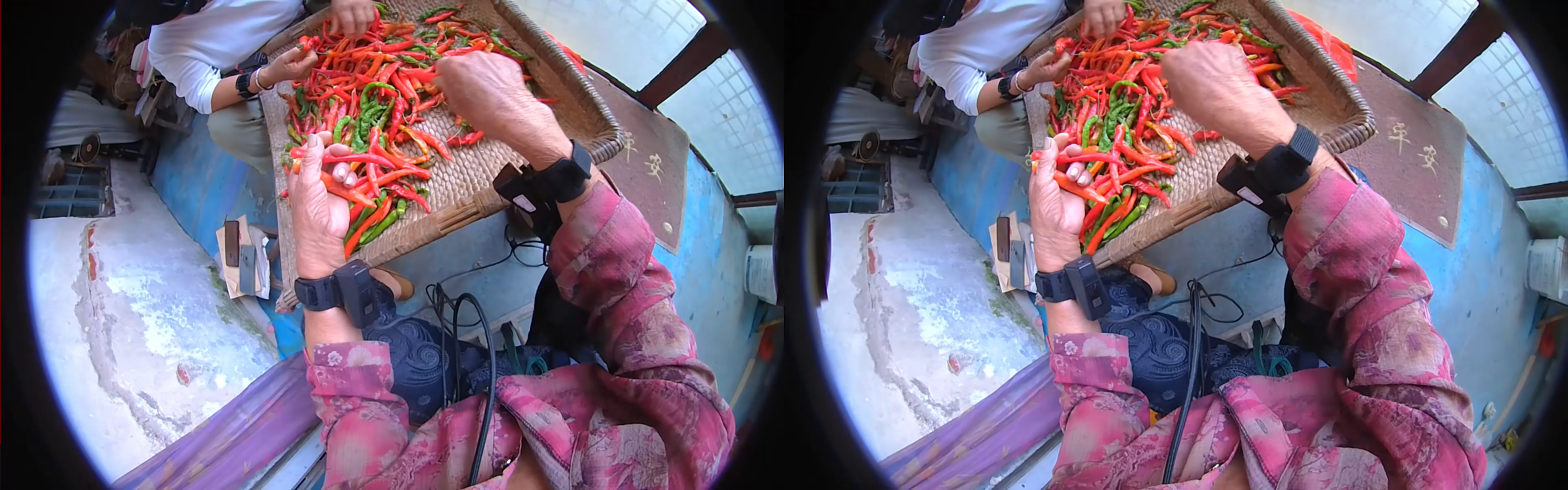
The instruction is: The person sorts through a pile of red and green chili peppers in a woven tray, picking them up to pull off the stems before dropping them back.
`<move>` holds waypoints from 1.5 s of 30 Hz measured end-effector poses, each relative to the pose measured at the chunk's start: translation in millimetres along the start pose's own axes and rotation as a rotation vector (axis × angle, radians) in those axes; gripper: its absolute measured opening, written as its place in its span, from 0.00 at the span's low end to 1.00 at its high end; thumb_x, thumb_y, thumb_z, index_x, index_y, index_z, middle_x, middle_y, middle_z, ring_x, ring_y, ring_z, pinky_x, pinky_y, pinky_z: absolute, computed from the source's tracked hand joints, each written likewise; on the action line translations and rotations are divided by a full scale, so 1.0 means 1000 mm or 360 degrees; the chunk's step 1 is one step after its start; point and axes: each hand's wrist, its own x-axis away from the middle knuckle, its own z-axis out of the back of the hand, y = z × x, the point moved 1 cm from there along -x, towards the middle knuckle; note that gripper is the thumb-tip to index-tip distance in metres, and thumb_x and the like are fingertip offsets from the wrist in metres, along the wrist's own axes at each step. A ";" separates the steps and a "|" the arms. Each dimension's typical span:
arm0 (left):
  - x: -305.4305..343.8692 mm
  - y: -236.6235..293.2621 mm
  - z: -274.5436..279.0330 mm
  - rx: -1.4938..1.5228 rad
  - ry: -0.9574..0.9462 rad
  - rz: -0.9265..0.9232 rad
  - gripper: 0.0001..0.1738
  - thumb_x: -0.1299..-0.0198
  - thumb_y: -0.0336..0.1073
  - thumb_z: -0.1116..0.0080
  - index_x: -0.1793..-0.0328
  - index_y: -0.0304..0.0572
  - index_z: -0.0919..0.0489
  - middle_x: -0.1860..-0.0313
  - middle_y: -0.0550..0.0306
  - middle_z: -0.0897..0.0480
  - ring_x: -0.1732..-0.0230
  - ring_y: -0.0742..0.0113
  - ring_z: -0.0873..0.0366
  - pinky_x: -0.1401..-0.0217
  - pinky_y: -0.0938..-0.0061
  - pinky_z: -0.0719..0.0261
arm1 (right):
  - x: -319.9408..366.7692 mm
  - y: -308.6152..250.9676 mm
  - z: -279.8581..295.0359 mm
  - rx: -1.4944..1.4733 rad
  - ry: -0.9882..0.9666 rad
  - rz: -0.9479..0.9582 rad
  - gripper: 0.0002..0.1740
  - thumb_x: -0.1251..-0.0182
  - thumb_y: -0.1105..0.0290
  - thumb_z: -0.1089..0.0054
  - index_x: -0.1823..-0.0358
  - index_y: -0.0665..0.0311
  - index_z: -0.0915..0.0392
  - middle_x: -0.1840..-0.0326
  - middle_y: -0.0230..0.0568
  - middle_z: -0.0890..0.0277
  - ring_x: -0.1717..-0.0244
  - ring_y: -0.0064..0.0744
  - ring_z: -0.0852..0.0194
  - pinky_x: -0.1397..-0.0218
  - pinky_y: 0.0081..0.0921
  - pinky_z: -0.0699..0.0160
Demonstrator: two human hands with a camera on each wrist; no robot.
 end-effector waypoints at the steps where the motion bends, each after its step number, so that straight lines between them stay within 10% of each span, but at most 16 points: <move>1: 0.002 0.000 -0.004 0.0000 -0.0007 0.0005 0.15 0.34 0.42 0.48 0.51 0.37 0.26 0.65 0.56 0.22 0.75 0.76 0.32 0.73 0.79 0.32 | 0.003 0.010 -0.005 0.0251 0.0559 0.0259 0.06 0.47 0.71 0.43 0.69 0.64 0.20 0.71 0.51 0.22 0.67 0.48 0.20 0.66 0.42 0.22; 3: 0.006 -0.001 -0.015 0.0001 -0.0101 0.0080 0.15 0.34 0.41 0.49 0.50 0.37 0.27 0.62 0.54 0.22 0.71 0.75 0.31 0.71 0.79 0.31 | 0.002 0.017 -0.013 0.0261 0.0955 0.0260 0.07 0.45 0.67 0.42 0.71 0.63 0.20 0.71 0.52 0.23 0.67 0.49 0.21 0.63 0.45 0.23; 8: 0.007 -0.017 -0.028 -0.0014 -0.0211 0.0085 0.15 0.36 0.42 0.45 0.53 0.38 0.25 0.65 0.57 0.21 0.70 0.74 0.28 0.67 0.80 0.29 | 0.014 -0.035 -0.009 -0.1243 -0.0197 0.0390 0.18 0.35 0.60 0.46 0.57 0.70 0.25 0.68 0.50 0.22 0.65 0.42 0.21 0.60 0.34 0.24; 11: 0.006 -0.023 -0.033 -0.0055 -0.0204 0.0063 0.15 0.37 0.43 0.44 0.55 0.39 0.23 0.68 0.61 0.23 0.71 0.76 0.29 0.68 0.81 0.31 | 0.021 -0.051 -0.016 -0.1773 -0.0344 0.0358 0.15 0.33 0.64 0.49 0.54 0.68 0.26 0.72 0.46 0.21 0.69 0.40 0.21 0.63 0.33 0.24; 20: 0.005 -0.013 -0.022 -0.0288 0.0064 -0.0150 0.23 0.40 0.52 0.41 0.58 0.36 0.25 0.78 0.67 0.32 0.80 0.80 0.37 0.80 0.83 0.39 | 0.017 -0.035 -0.008 -0.0847 0.0013 0.0388 0.20 0.36 0.56 0.45 0.77 0.65 0.24 0.84 0.51 0.28 0.76 0.51 0.24 0.72 0.43 0.27; 27: -0.003 -0.014 -0.010 0.0153 -0.0197 0.0031 0.25 0.36 0.54 0.50 0.47 0.39 0.31 0.69 0.63 0.28 0.73 0.76 0.35 0.68 0.77 0.33 | 0.001 0.023 0.005 0.0077 0.0127 -0.0071 0.07 0.46 0.72 0.44 0.68 0.65 0.19 0.70 0.50 0.20 0.66 0.49 0.19 0.63 0.43 0.21; 29: -0.005 -0.013 -0.007 0.0286 -0.0335 0.0128 0.18 0.32 0.47 0.54 0.48 0.41 0.30 0.68 0.62 0.27 0.71 0.74 0.34 0.65 0.75 0.33 | 0.001 0.038 -0.010 0.0362 0.0925 0.0218 0.08 0.44 0.69 0.44 0.69 0.65 0.20 0.71 0.51 0.21 0.67 0.49 0.19 0.62 0.44 0.21; 32: -0.008 -0.017 -0.006 0.0348 -0.0365 0.0101 0.12 0.32 0.39 0.56 0.49 0.41 0.28 0.64 0.60 0.25 0.68 0.72 0.32 0.60 0.73 0.30 | -0.001 0.016 -0.005 -0.0048 0.0797 0.0167 0.11 0.42 0.64 0.44 0.68 0.65 0.20 0.72 0.52 0.22 0.67 0.49 0.20 0.62 0.44 0.22; 36: -0.008 -0.024 -0.017 0.0322 -0.0203 -0.0051 0.10 0.34 0.34 0.52 0.50 0.41 0.29 0.58 0.55 0.23 0.58 0.67 0.26 0.49 0.70 0.26 | 0.014 -0.043 -0.012 -0.0930 -0.0448 0.0336 0.21 0.35 0.53 0.50 0.66 0.68 0.24 0.73 0.55 0.23 0.66 0.53 0.22 0.61 0.44 0.25; 45: -0.009 -0.020 -0.025 -0.0137 -0.0034 -0.0281 0.16 0.34 0.37 0.50 0.43 0.39 0.31 0.52 0.51 0.22 0.55 0.66 0.23 0.48 0.72 0.24 | 0.013 -0.029 -0.003 -0.0635 -0.0020 0.0288 0.16 0.37 0.56 0.46 0.72 0.63 0.25 0.78 0.48 0.25 0.72 0.49 0.22 0.69 0.42 0.24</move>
